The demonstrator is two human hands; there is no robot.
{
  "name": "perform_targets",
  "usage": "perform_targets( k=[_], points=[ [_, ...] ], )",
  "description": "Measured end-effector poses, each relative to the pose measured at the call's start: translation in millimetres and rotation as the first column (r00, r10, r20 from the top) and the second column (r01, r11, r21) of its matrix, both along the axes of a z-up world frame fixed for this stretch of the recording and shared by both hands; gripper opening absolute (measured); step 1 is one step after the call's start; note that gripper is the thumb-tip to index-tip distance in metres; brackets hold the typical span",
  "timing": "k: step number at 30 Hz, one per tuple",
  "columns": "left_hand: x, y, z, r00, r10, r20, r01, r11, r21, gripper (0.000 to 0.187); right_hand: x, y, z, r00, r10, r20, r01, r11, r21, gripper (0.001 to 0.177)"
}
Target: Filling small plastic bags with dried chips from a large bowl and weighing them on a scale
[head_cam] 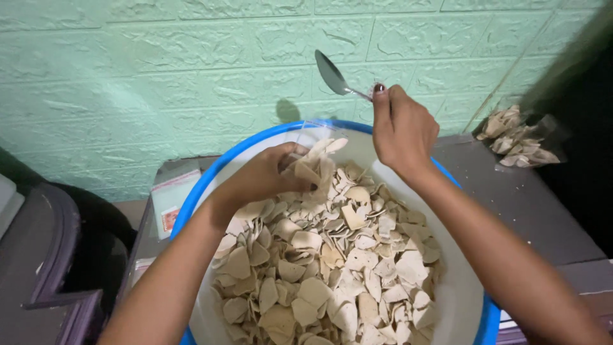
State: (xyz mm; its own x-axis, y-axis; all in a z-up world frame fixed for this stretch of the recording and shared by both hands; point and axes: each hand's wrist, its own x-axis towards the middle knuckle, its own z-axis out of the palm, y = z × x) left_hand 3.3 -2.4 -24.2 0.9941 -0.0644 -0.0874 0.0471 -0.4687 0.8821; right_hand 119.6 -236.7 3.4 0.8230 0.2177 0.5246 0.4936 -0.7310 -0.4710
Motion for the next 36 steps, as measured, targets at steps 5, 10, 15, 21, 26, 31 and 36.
perform_targets(
  k=[5,10,15,21,26,31,36],
  points=[
    [-8,-7,12,0.999,0.022,0.026,-0.02,0.997,-0.079,0.067,-14,-4,10,0.998,-0.006,-0.064,0.006,1.0,0.0,0.05],
    [-16,-12,24,0.999,0.046,-0.008,-0.047,0.997,-0.069,0.07,-16,-9,9,0.994,-0.002,-0.109,0.004,1.0,0.018,0.05],
    [-25,-11,31,0.997,0.073,0.007,-0.072,0.99,-0.12,0.071,-15,-11,8,0.98,0.09,-0.177,-0.08,0.995,0.063,0.043],
    [-15,8,4,0.994,0.091,0.053,-0.075,0.964,-0.257,0.068,-2,0,-15,0.927,0.328,-0.18,-0.27,0.92,0.285,0.028],
    [-22,-19,17,0.969,0.227,0.095,-0.165,0.887,-0.432,0.08,-11,-1,-2,0.921,0.361,-0.145,-0.306,0.903,0.302,0.025],
    [-17,-22,19,0.96,0.23,0.16,-0.165,0.926,-0.338,0.08,-7,-7,3,0.923,0.372,-0.095,-0.323,0.886,0.334,0.024],
    [-14,-13,9,0.918,0.285,0.275,-0.236,0.951,-0.2,0.074,4,-8,-6,0.918,0.384,-0.097,-0.33,0.877,0.348,0.027]
  ],
)
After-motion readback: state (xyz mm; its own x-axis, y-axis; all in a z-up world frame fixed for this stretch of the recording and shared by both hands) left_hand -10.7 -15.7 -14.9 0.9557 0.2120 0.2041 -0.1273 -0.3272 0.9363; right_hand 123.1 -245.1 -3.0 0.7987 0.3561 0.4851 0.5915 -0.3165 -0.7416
